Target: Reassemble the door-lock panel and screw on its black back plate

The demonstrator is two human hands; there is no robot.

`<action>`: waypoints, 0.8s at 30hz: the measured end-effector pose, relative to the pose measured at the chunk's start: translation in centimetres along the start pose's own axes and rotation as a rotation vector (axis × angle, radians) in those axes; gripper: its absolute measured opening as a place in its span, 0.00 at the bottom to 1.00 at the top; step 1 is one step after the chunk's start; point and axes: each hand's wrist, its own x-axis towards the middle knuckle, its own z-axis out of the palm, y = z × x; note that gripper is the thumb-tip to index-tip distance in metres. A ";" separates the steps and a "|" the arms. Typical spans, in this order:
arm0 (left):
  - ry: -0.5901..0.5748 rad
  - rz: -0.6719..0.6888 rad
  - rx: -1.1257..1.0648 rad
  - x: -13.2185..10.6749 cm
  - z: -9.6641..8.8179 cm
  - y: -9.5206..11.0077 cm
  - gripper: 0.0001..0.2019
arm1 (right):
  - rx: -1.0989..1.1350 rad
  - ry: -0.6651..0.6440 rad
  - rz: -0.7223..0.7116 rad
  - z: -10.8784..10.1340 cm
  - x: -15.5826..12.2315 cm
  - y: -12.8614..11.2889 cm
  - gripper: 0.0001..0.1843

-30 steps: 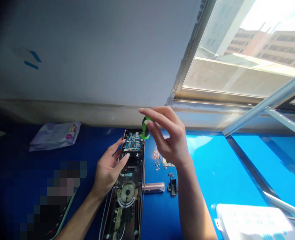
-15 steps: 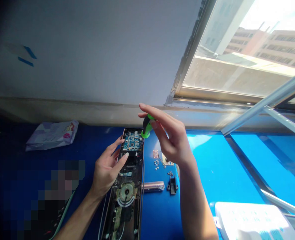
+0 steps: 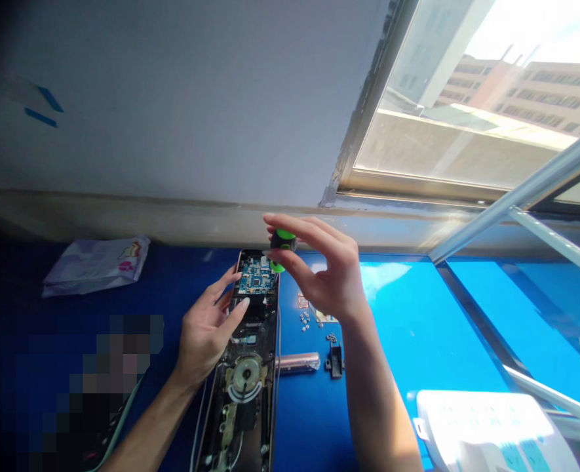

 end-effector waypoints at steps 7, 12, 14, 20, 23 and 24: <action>-0.004 -0.004 -0.010 -0.1 0.1 0.2 0.22 | -0.128 -0.045 -0.064 0.7 0.6 -1.2 0.19; -0.001 0.005 -0.011 0.0 0.1 0.1 0.22 | -0.026 -0.124 0.056 0.1 0.0 -1.5 0.21; 0.006 0.016 0.006 0.0 0.1 0.1 0.21 | -0.029 -0.094 0.046 -0.1 -0.3 -1.5 0.21; 0.010 0.023 0.094 0.0 -0.1 0.2 0.19 | -0.053 -0.084 0.048 -0.6 -0.5 -2.1 0.19; 0.003 0.056 0.118 -0.1 -0.2 0.3 0.18 | -0.085 -0.096 0.054 -1.0 -0.8 -2.4 0.22; 0.000 0.069 0.127 -0.1 -0.2 0.4 0.18 | -0.095 -0.089 0.052 -1.2 -1.0 -2.5 0.23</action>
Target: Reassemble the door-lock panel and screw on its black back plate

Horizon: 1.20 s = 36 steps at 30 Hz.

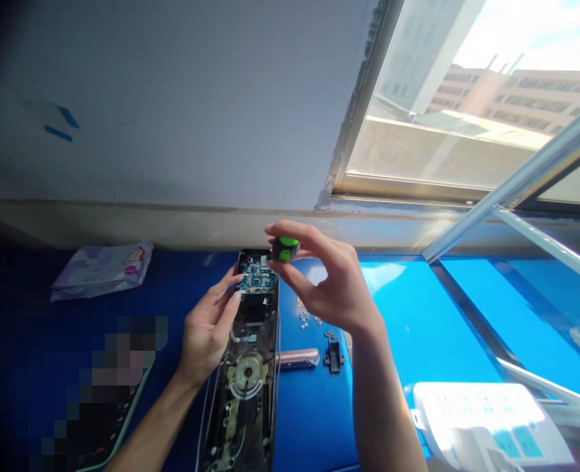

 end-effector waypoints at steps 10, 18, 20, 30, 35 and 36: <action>-0.030 0.090 0.077 -0.4 -0.2 0.4 0.16 | -0.080 0.339 -0.071 -0.9 -3.3 0.1 0.26; 0.056 0.475 0.432 -0.1 -0.5 3.8 0.15 | 0.186 0.653 0.247 1.2 -7.0 -0.3 0.20; 0.089 0.585 0.497 -0.2 -0.4 5.1 0.16 | 0.286 0.622 0.364 2.2 -8.1 -0.3 0.22; -0.163 0.357 0.352 -1.5 0.7 8.1 0.10 | 0.490 0.509 0.549 6.8 -10.3 -0.9 0.26; -0.238 0.058 0.181 -2.0 0.9 8.6 0.13 | 0.476 0.477 0.568 8.2 -10.7 -1.6 0.23; -0.251 0.012 0.150 -2.1 0.9 8.6 0.13 | 0.464 0.454 0.566 8.3 -10.8 -1.6 0.23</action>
